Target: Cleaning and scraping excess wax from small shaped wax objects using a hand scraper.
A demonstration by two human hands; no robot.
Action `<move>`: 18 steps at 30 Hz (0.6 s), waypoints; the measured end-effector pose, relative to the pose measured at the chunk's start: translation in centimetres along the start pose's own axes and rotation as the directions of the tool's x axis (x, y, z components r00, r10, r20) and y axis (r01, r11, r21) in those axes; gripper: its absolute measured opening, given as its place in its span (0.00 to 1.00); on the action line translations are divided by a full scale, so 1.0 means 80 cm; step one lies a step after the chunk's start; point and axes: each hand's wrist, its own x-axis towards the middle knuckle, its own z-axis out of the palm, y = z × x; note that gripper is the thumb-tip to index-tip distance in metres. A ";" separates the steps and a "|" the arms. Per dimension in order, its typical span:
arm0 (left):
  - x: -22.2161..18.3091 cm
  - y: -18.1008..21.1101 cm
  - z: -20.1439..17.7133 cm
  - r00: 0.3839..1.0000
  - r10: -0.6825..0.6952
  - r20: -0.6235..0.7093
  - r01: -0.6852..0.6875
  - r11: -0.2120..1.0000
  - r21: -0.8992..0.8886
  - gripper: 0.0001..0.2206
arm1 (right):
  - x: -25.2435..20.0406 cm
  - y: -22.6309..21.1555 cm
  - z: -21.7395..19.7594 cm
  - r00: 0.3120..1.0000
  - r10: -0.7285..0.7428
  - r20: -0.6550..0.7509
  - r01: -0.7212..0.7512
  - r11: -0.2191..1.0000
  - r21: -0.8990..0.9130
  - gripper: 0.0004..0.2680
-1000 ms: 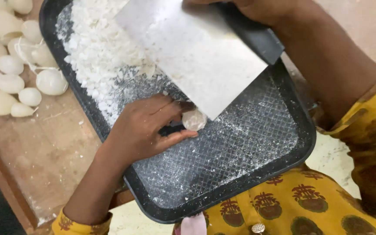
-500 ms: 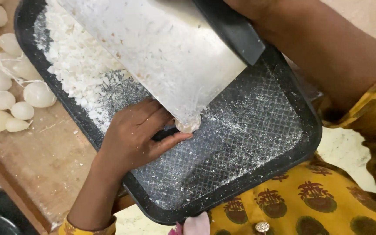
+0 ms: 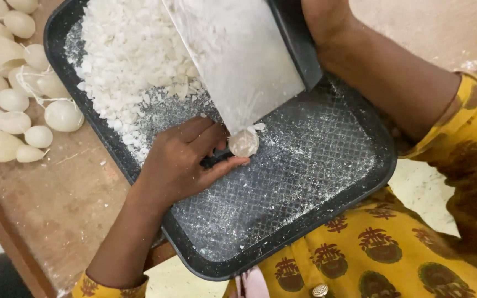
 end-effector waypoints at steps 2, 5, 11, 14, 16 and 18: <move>0.000 -0.003 0.000 1.000 -0.002 0.014 0.001 0.999 0.048 0.17 | -0.018 -0.012 0.005 1.000 -0.011 -0.019 0.011 1.000 -0.020 0.14; -0.003 0.002 -0.002 0.999 0.012 -0.035 -0.014 0.999 -0.039 0.15 | -0.042 -0.022 0.026 0.999 -0.009 -0.044 0.008 1.000 -0.024 0.16; -0.001 0.002 -0.004 0.999 -0.034 -0.015 0.033 0.999 -0.038 0.15 | -0.024 -0.052 0.057 0.978 -0.208 0.025 0.210 0.974 -0.083 0.22; 0.003 0.003 -0.002 0.998 -0.064 0.003 0.064 0.998 -0.017 0.14 | -0.024 -0.054 0.066 0.934 -0.355 -0.037 0.331 0.901 -0.281 0.21; 0.006 0.005 -0.001 0.996 -0.090 0.000 0.090 0.996 -0.022 0.15 | -0.029 -0.071 0.075 0.953 -0.282 -0.113 0.242 0.930 -0.275 0.20; 0.010 0.002 0.001 0.992 -0.126 0.011 0.126 0.991 -0.042 0.17 | -0.039 -0.074 0.074 0.965 -0.180 -0.192 0.129 0.960 -0.250 0.20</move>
